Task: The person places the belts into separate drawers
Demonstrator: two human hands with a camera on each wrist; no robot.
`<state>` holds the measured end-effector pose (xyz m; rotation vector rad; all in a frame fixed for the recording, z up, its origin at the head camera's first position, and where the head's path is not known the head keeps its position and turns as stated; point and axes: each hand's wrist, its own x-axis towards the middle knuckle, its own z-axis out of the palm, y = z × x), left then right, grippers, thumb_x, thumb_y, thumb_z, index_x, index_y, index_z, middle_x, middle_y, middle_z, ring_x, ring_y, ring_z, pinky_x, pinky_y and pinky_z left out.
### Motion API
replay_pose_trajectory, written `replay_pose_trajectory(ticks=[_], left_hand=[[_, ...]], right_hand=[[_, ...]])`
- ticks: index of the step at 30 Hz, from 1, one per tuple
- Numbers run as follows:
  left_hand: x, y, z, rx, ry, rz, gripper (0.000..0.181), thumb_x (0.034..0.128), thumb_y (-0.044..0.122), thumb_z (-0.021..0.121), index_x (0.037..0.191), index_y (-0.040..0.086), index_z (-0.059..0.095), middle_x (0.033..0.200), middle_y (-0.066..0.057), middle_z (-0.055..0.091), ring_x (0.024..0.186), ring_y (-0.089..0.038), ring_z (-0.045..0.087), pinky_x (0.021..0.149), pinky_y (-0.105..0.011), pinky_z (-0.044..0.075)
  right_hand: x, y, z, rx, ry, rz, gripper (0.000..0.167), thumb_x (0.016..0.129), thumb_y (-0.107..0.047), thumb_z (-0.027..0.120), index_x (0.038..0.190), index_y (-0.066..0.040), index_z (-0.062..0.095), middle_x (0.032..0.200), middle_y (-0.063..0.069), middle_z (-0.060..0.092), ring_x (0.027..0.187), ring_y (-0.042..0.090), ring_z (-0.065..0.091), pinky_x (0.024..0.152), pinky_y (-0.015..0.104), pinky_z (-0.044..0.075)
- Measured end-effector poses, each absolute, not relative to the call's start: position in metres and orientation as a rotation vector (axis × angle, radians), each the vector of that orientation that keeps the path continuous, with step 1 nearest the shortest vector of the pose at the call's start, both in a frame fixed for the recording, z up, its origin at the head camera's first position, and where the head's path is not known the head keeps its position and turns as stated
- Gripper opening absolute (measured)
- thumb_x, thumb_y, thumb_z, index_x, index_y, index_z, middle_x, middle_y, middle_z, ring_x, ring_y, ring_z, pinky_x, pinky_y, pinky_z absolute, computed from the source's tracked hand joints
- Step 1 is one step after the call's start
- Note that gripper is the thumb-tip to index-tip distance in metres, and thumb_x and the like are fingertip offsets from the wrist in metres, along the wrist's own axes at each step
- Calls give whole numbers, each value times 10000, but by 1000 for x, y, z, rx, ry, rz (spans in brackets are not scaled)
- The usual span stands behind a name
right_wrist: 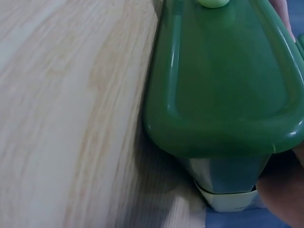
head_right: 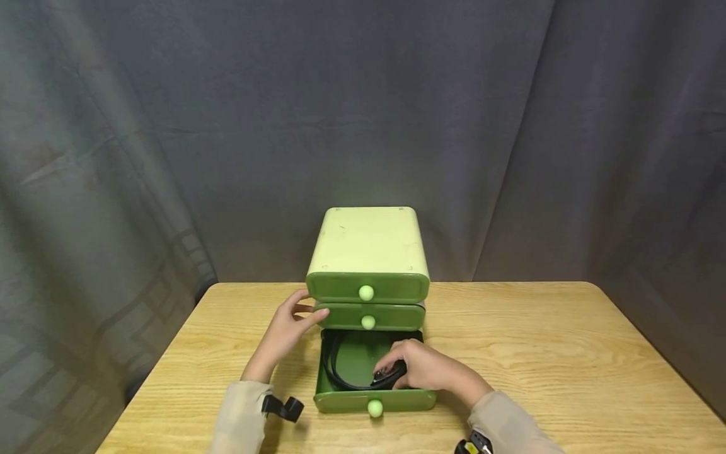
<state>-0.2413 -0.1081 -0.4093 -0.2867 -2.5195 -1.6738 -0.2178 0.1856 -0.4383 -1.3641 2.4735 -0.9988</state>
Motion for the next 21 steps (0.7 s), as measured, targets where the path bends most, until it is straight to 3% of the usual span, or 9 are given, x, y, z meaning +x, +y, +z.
replay_pose_trajectory(ticks=[5,10,17,21], left_hand=[[-241,-108,-410,-294,-2521,-1672,540,881,408,751,1342,184,580,1363,-37,550,1113,-243,589,905,-455,486],[-241,-108,-409,-291,-2525,-1664,542,883,411,748,1344,181,579,1364,-42,551,1112,-243,591,903,-456,487],[-241,-108,-410,-285,-2536,-1661,532,883,408,749,1341,196,581,1361,-35,552,1108,-243,590,876,-437,502],[-242,-108,-410,-291,-2530,-1660,529,883,405,749,1339,194,583,1357,-32,556,1103,-242,591,878,-440,497]], right_hand=[[-218,185,-438,-1384,2480,-947,436,677,81,852,1068,-92,768,963,-84,699,877,24,565,741,231,518],[-219,186,-435,-1364,2434,-969,469,720,65,834,1156,-70,724,948,-107,661,895,39,581,784,261,528],[-205,192,-424,-1219,2435,-1186,370,899,-139,738,1245,-38,659,1021,-30,682,1009,151,611,878,403,514],[-186,192,-416,-1079,2549,-1286,287,970,-271,652,1217,-129,683,1093,3,692,1062,137,613,915,446,495]])
